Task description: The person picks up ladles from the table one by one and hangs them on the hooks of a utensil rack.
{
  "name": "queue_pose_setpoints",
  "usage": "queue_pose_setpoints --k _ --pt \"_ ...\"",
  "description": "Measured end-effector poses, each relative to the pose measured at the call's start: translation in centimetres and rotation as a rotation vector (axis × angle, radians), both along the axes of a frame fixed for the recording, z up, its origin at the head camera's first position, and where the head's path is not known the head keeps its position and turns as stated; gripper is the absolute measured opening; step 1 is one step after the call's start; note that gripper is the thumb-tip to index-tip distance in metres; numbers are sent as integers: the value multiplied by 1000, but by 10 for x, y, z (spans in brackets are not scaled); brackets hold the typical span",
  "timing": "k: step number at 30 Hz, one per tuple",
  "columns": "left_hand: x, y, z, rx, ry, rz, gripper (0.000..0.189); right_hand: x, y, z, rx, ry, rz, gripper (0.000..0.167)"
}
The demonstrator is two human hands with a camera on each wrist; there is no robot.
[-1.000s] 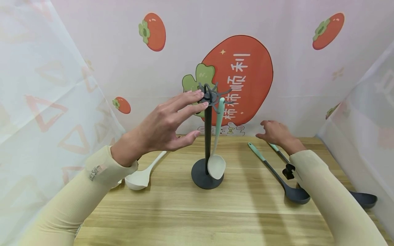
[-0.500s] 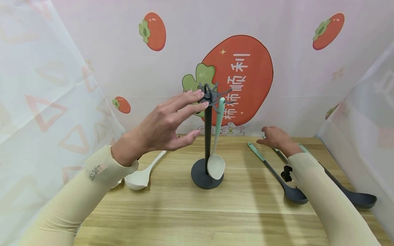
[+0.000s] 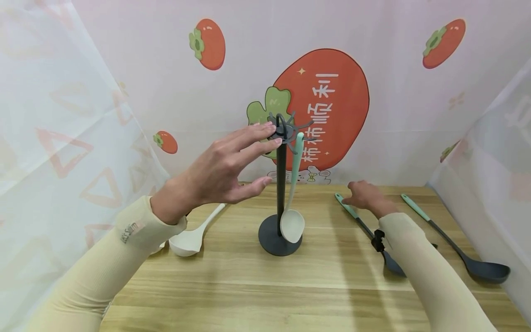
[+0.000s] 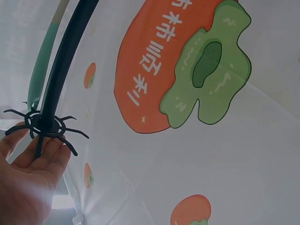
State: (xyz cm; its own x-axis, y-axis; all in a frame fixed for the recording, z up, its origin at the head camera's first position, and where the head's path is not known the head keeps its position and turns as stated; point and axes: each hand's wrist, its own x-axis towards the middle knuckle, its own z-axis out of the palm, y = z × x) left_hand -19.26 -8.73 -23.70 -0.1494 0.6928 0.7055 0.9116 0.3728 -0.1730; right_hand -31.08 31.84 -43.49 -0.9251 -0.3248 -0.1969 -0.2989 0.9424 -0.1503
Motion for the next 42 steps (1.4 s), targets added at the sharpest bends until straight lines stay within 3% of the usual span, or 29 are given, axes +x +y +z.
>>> queue_pose_setpoints --k 6,12,15,30,42 --pt "0 0 -1 10 10 4 57 0 2 -12 14 -24 7 65" --pt "1 0 -1 33 4 1 55 2 3 -17 10 -97 -35 63" --pt "2 1 -1 48 -3 0 54 3 5 -20 5 -107 -34 55" --pt "2 12 -6 197 -24 10 48 6 6 -36 -28 -86 -61 31" --pt "3 17 -7 232 -29 25 45 10 7 -42 -90 -33 -41 27"
